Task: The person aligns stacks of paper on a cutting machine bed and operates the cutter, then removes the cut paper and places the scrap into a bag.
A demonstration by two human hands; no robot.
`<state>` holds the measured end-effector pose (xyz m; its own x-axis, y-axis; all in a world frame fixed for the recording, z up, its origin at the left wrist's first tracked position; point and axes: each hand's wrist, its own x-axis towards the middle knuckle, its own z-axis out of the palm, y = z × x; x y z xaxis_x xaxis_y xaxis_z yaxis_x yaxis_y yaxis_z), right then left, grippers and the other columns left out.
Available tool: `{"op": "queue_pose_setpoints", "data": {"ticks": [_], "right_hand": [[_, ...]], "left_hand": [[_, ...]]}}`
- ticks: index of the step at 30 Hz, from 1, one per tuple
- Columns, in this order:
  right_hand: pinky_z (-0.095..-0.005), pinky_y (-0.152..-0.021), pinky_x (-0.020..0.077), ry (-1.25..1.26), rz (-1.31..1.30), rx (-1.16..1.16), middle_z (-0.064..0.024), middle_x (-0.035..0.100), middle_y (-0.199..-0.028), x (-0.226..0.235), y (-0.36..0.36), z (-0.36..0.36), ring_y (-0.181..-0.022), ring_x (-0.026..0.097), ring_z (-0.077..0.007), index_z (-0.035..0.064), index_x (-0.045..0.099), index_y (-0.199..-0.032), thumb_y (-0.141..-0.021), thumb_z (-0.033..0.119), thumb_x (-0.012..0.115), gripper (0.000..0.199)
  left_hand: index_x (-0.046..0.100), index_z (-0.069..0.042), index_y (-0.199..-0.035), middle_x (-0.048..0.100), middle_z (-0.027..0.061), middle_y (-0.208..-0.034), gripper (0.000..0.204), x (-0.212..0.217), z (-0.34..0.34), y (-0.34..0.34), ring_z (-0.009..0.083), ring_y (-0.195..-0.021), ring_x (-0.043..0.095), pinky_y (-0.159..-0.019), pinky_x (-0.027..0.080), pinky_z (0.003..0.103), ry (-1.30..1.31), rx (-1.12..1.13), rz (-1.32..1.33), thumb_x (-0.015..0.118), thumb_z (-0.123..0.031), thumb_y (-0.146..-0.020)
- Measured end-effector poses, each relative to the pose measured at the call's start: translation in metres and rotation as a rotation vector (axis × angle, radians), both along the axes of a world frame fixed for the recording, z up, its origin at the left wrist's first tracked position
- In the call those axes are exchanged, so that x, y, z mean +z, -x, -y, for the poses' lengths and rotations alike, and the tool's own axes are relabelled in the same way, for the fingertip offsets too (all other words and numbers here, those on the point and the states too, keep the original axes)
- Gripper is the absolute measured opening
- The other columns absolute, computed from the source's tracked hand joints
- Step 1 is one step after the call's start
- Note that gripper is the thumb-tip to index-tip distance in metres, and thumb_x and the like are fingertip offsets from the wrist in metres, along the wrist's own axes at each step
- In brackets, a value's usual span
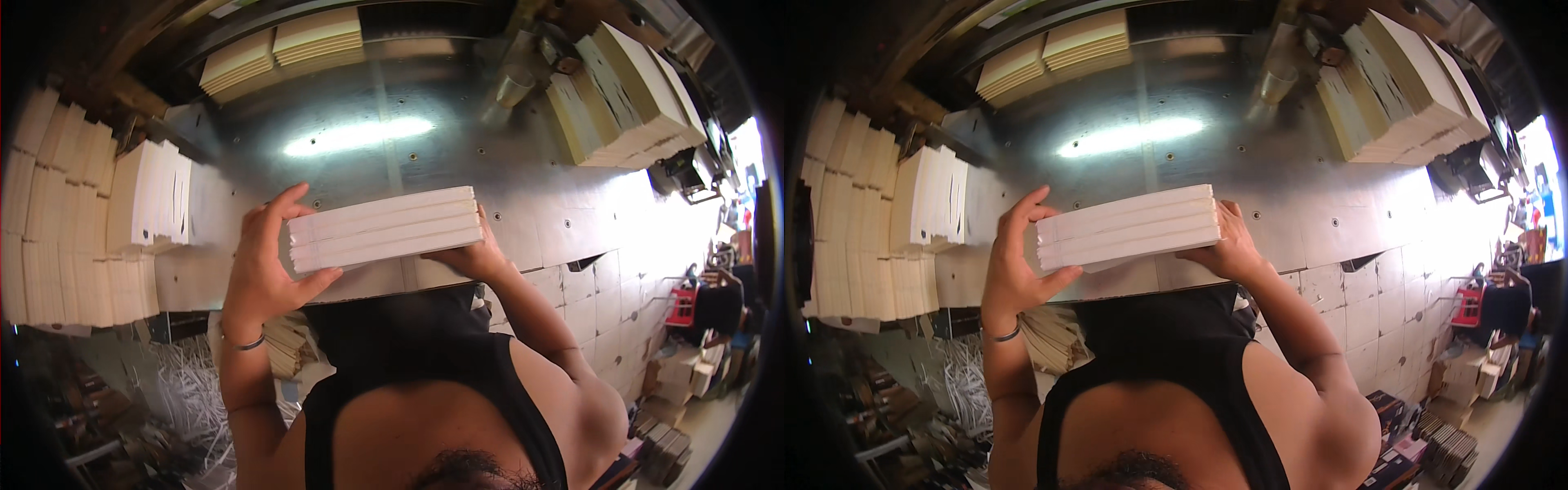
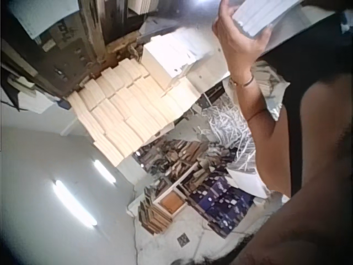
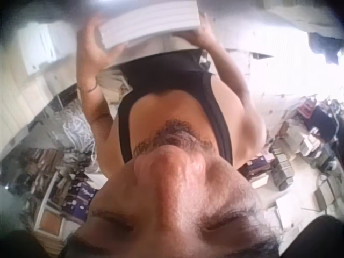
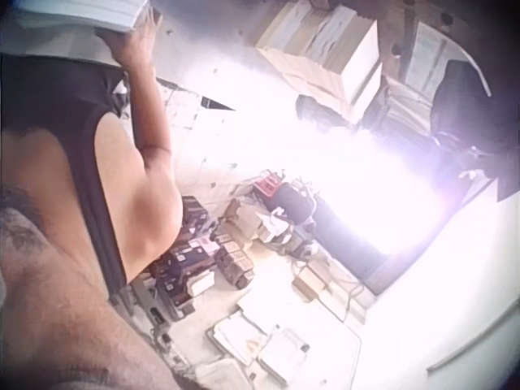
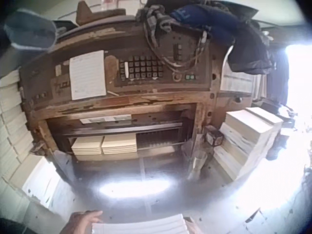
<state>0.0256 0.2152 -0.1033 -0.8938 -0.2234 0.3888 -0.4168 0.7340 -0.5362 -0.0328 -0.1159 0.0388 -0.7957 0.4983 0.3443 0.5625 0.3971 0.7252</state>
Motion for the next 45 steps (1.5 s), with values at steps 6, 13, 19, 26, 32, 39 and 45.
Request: {"op": "queue_pose_setpoints", "data": {"ticks": [6, 13, 19, 26, 32, 39, 45], "right_hand": [[-0.0480, -0.102, 0.0391, 0.040, -0.024, 0.002, -0.0131, 0.062, -0.114, -0.002, 0.001, -0.001, -0.112, 0.061, -0.0347, 0.0065, 0.054, -0.134, -0.070, 0.028, 0.091, 0.077], [-0.0499, -0.101, 0.0388, 0.005, 0.071, -0.025, -0.0150, 0.060, -0.111, -0.011, -0.004, -0.004, -0.109, 0.059, -0.0363, 0.0043, 0.051, -0.130, -0.074, 0.036, 0.088, 0.074], [-0.0462, -0.100, 0.0406, 0.122, -0.017, 0.009, -0.0117, 0.059, -0.100, 0.003, -0.004, -0.004, -0.102, 0.061, -0.0309, 0.0054, 0.051, -0.119, -0.074, 0.036, 0.089, 0.067], [-0.0452, -0.100, 0.0395, 0.138, 0.026, 0.016, -0.0112, 0.062, -0.105, 0.003, -0.007, -0.006, -0.107, 0.062, -0.0288, 0.0066, 0.050, -0.119, -0.070, 0.029, 0.089, 0.067], [-0.0452, -0.107, 0.0394, 0.363, 0.086, 0.008, -0.0124, 0.064, -0.117, 0.011, -0.013, -0.012, -0.114, 0.060, -0.0307, 0.0055, 0.048, -0.132, -0.073, 0.027, 0.091, 0.076], [-0.0392, -0.118, 0.0366, 1.512, 0.110, 0.316, -0.0069, 0.053, -0.146, 0.035, -0.020, 0.007, -0.138, 0.047, -0.0191, 0.0061, 0.039, -0.151, -0.076, 0.006, 0.090, 0.090], [-0.0388, -0.117, 0.0363, 1.557, 0.040, 0.366, -0.0082, 0.052, -0.148, 0.051, -0.030, 0.026, -0.139, 0.045, -0.0194, 0.0033, 0.040, -0.154, -0.085, 0.015, 0.085, 0.083]], "left_hand": [[0.054, -0.007, -0.144, 0.069, 0.0178, -0.119, 0.086, 0.028, -0.050, 0.011, 0.0365, -0.109, 0.067, -0.097, 0.053, 0.045, 0.495, -0.166, -0.150, 0.090, -0.031, -0.070], [0.056, -0.003, -0.139, 0.069, 0.0235, -0.121, 0.084, 0.036, -0.110, 0.021, 0.0410, -0.108, 0.068, -0.093, 0.055, 0.046, 0.624, -0.359, -0.065, 0.090, -0.036, -0.070], [0.057, -0.001, -0.128, 0.071, 0.0239, -0.109, 0.074, 0.047, -0.129, 0.023, 0.0421, -0.101, 0.069, -0.087, 0.056, 0.049, 0.722, -0.426, -0.019, 0.088, -0.038, -0.072], [0.059, 0.000, -0.123, 0.072, 0.0233, -0.103, 0.070, 0.042, -0.130, 0.026, 0.0426, -0.096, 0.070, -0.084, 0.056, 0.049, 0.722, -0.454, -0.049, 0.089, -0.038, -0.071], [0.061, 0.001, -0.123, 0.073, 0.0231, -0.105, 0.069, 0.066, -0.124, 0.015, 0.0403, -0.098, 0.072, -0.086, 0.058, 0.046, 0.674, -0.406, -0.055, 0.091, -0.030, -0.069], [0.060, 0.004, -0.124, 0.074, 0.0146, -0.104, 0.065, 0.115, -0.125, 0.010, 0.0225, -0.100, 0.073, -0.090, 0.056, 0.035, 0.304, -0.355, 0.126, 0.090, -0.012, -0.068], [0.058, 0.003, -0.128, 0.070, 0.0130, -0.113, 0.069, 0.113, -0.125, 0.007, 0.0226, -0.106, 0.069, -0.094, 0.054, 0.035, 0.023, -0.348, 0.326, 0.088, -0.014, -0.068]]}}
